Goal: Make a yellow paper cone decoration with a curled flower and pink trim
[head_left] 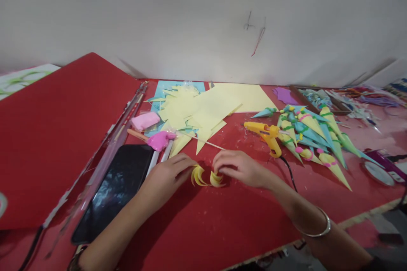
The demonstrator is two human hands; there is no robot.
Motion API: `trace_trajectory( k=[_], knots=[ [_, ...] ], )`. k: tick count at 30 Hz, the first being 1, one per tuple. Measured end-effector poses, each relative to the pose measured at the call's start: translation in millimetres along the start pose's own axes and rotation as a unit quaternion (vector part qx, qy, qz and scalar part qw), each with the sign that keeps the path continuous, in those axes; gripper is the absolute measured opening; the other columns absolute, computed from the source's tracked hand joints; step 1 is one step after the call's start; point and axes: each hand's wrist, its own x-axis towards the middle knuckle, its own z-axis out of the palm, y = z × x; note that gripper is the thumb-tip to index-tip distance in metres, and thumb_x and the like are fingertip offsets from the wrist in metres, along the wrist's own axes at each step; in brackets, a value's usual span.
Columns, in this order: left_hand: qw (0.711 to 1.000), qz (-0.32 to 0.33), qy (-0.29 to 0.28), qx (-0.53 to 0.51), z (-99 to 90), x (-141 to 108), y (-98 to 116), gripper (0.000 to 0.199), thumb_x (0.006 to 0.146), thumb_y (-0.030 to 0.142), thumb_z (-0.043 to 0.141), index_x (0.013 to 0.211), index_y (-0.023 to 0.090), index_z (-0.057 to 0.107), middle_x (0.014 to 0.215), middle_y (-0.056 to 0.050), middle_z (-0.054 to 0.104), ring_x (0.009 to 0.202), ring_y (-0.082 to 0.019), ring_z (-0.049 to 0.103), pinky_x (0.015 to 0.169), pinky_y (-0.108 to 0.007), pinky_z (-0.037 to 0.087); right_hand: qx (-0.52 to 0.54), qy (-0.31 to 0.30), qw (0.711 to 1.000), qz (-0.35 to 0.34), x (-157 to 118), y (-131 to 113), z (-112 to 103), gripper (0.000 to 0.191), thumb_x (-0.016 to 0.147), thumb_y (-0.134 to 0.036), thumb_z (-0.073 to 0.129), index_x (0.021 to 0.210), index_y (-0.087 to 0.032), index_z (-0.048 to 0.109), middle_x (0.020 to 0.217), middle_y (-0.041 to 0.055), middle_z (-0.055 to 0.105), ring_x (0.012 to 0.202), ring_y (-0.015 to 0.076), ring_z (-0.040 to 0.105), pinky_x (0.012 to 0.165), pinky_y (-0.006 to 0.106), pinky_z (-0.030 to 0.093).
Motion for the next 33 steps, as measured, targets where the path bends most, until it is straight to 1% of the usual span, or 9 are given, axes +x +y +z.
trace_trajectory(
  k=[1, 3, 6, 10, 19, 24, 28, 31, 33],
  knots=[
    [1.000, 0.003, -0.002, 0.000, 0.6, 0.2, 0.2, 0.020, 0.086, 0.019, 0.040, 0.089, 0.021, 0.059, 0.086, -0.001, 0.063, 0.078, -0.013, 0.059, 0.069, -0.024, 0.046, 0.003, -0.018, 1.000, -0.010, 0.1, 0.2, 2.0, 0.016, 0.086, -0.014, 0.044, 0.082, -0.016, 0.060, 0.087, 0.0041, 0.057, 0.082, 0.0120, 0.053, 0.076, 0.025, 0.042],
    [1.000, 0.004, -0.010, 0.005, 2.0, 1.0, 0.7, 0.020, 0.086, 0.020, 0.039, 0.088, 0.021, 0.059, 0.086, -0.001, 0.062, 0.077, -0.013, 0.059, 0.068, -0.023, 0.045, 0.001, -0.035, 0.999, -0.020, 0.4, 1.1, 6.4, 0.016, 0.086, -0.016, 0.045, 0.083, -0.017, 0.061, 0.088, 0.0041, 0.057, 0.082, 0.0119, 0.053, 0.076, 0.025, 0.042],
    [1.000, 0.003, -0.028, 0.010, 3.7, 2.5, 2.1, 0.021, 0.087, 0.020, 0.038, 0.089, 0.022, 0.059, 0.087, -0.001, 0.062, 0.078, -0.013, 0.058, 0.068, -0.023, 0.045, 0.001, -0.020, 1.000, -0.020, 0.5, 2.0, 10.7, 0.013, 0.085, -0.019, 0.048, 0.083, -0.017, 0.061, 0.090, 0.0043, 0.058, 0.083, 0.0124, 0.054, 0.076, 0.025, 0.042],
    [0.998, 0.003, -0.057, 0.008, 4.3, 2.9, 5.0, 0.021, 0.088, 0.022, 0.037, 0.091, 0.023, 0.058, 0.087, -0.001, 0.061, 0.078, -0.013, 0.058, 0.068, -0.023, 0.044, 0.005, 0.013, 1.000, -0.005, 0.3, 0.9, 11.7, 0.011, 0.084, -0.021, 0.049, 0.081, -0.016, 0.059, 0.086, 0.0039, 0.059, 0.082, 0.0126, 0.054, 0.075, 0.025, 0.043],
    [0.996, 0.013, -0.086, -0.008, 6.3, 1.3, 4.5, 0.021, 0.087, 0.019, 0.038, 0.091, 0.023, 0.059, 0.089, 0.000, 0.059, 0.078, -0.012, 0.057, 0.068, -0.023, 0.044, -0.002, 0.020, 1.000, 0.018, -0.1, 3.0, 13.6, 0.012, 0.085, -0.022, 0.047, 0.081, -0.017, 0.057, 0.085, 0.0035, 0.059, 0.080, 0.0127, 0.054, 0.074, 0.027, 0.044],
    [0.995, 0.027, -0.099, -0.012, 7.5, 1.0, 3.6, 0.023, 0.087, 0.018, 0.039, 0.091, 0.024, 0.061, 0.087, 0.000, 0.058, 0.076, -0.012, 0.057, 0.066, -0.022, 0.043, -0.001, 0.026, 0.999, 0.021, -0.3, 1.3, 14.1, 0.012, 0.085, -0.021, 0.047, 0.081, -0.017, 0.057, 0.085, 0.0031, 0.058, 0.079, 0.0122, 0.053, 0.074, 0.026, 0.044],
    [0.996, 0.032, -0.084, -0.001, 6.9, 0.8, 5.3, 0.022, 0.087, 0.020, 0.040, 0.093, 0.024, 0.060, 0.088, 0.000, 0.059, 0.076, -0.012, 0.058, 0.066, -0.022, 0.044, -0.002, 0.033, 0.999, 0.024, -0.7, 0.6, 15.1, 0.010, 0.085, -0.021, 0.049, 0.081, -0.017, 0.057, 0.084, 0.0032, 0.058, 0.079, 0.0121, 0.053, 0.073, 0.026, 0.044],
    [0.999, 0.024, -0.038, -0.004, 3.0, 1.0, 8.7, 0.022, 0.086, 0.020, 0.041, 0.100, 0.023, 0.057, 0.093, -0.002, 0.060, 0.080, -0.013, 0.058, 0.069, -0.023, 0.045, -0.006, 0.035, 0.999, 0.024, -1.1, 0.6, 15.8, 0.009, 0.084, -0.020, 0.049, 0.081, -0.017, 0.057, 0.085, 0.0033, 0.058, 0.079, 0.0123, 0.053, 0.073, 0.026, 0.044],
    [1.000, 0.019, -0.003, -0.013, -0.4, 1.1, 10.7, 0.021, 0.085, 0.020, 0.042, 0.102, 0.022, 0.055, 0.093, -0.002, 0.060, 0.082, -0.013, 0.057, 0.071, -0.024, 0.045, -0.006, 0.034, 0.999, 0.021, -1.4, 0.5, 16.2, 0.008, 0.084, -0.019, 0.049, 0.081, -0.017, 0.057, 0.084, 0.0031, 0.058, 0.079, 0.0121, 0.053, 0.074, 0.026, 0.044]
  ],
)
